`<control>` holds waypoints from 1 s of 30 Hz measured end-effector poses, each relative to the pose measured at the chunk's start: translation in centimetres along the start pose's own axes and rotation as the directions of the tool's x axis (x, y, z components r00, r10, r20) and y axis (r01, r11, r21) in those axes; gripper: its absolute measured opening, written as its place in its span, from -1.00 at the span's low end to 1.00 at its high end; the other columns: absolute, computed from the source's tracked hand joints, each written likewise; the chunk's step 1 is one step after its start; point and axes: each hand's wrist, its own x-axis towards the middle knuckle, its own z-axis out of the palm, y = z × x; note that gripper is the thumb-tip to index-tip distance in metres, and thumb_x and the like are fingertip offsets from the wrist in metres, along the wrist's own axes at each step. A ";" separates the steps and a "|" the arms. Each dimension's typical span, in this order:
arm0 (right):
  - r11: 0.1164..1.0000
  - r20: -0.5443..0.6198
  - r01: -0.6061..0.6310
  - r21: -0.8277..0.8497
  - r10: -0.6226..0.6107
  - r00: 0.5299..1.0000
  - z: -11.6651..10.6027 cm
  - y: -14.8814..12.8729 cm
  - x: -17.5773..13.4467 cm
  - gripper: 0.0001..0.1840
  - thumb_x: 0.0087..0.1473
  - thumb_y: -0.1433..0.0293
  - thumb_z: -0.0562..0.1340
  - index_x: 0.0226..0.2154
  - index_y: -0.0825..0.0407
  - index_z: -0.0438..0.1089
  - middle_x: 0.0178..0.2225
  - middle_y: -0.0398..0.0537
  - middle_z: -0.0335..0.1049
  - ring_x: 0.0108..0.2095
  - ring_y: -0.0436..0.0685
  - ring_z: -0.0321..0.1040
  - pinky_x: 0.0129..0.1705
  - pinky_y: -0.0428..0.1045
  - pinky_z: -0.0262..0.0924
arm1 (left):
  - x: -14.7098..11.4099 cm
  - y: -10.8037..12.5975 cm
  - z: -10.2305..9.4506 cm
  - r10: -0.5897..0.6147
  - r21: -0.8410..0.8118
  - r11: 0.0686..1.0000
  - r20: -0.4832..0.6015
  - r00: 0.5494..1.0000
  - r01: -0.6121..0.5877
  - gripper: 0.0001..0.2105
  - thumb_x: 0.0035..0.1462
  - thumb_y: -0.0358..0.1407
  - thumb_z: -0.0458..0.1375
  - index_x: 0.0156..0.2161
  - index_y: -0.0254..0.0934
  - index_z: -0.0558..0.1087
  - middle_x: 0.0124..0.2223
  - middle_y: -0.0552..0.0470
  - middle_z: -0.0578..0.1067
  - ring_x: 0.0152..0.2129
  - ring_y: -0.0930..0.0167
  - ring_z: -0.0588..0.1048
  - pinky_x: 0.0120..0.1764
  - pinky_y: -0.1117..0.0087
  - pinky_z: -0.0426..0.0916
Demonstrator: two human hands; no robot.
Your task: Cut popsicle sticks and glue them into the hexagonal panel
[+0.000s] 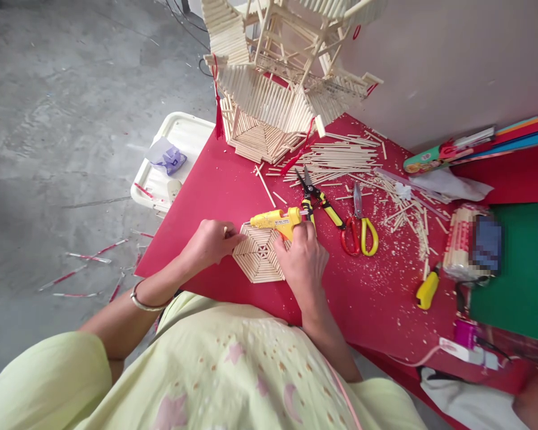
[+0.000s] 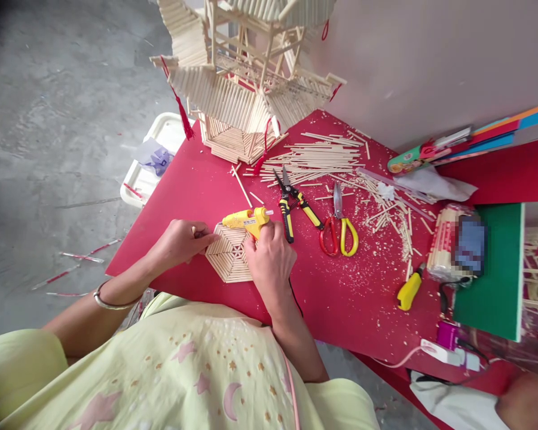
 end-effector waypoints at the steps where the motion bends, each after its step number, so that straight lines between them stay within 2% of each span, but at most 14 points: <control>1: 1.000 0.008 -0.002 0.002 0.001 1.000 0.0 0.0 0.0 -0.77 0.24 0.30 0.22 -0.12 0.10 0.43 -0.16 0.09 0.46 -0.35 0.10 0.39 -0.46 -0.01 0.01 | 0.0 0.0 0.0 0.000 0.001 1.000 0.000 1.000 0.000 -0.57 0.25 -0.03 0.21 -0.55 -0.25 0.33 -0.63 0.13 0.45 -0.79 0.51 0.37 -0.58 0.45 0.22; 30: 0.999 0.074 -0.035 0.013 0.034 0.997 -0.3 0.0 0.3 -0.74 0.23 0.32 0.21 -0.09 0.11 0.44 -0.11 0.14 0.46 -0.32 0.12 0.41 -0.45 -0.03 0.07 | 0.1 0.2 0.0 -0.016 0.008 1.000 0.008 1.000 0.015 -0.58 0.24 -0.01 0.20 -0.53 -0.25 0.37 -0.61 0.10 0.50 -0.79 0.48 0.39 -0.59 0.43 0.24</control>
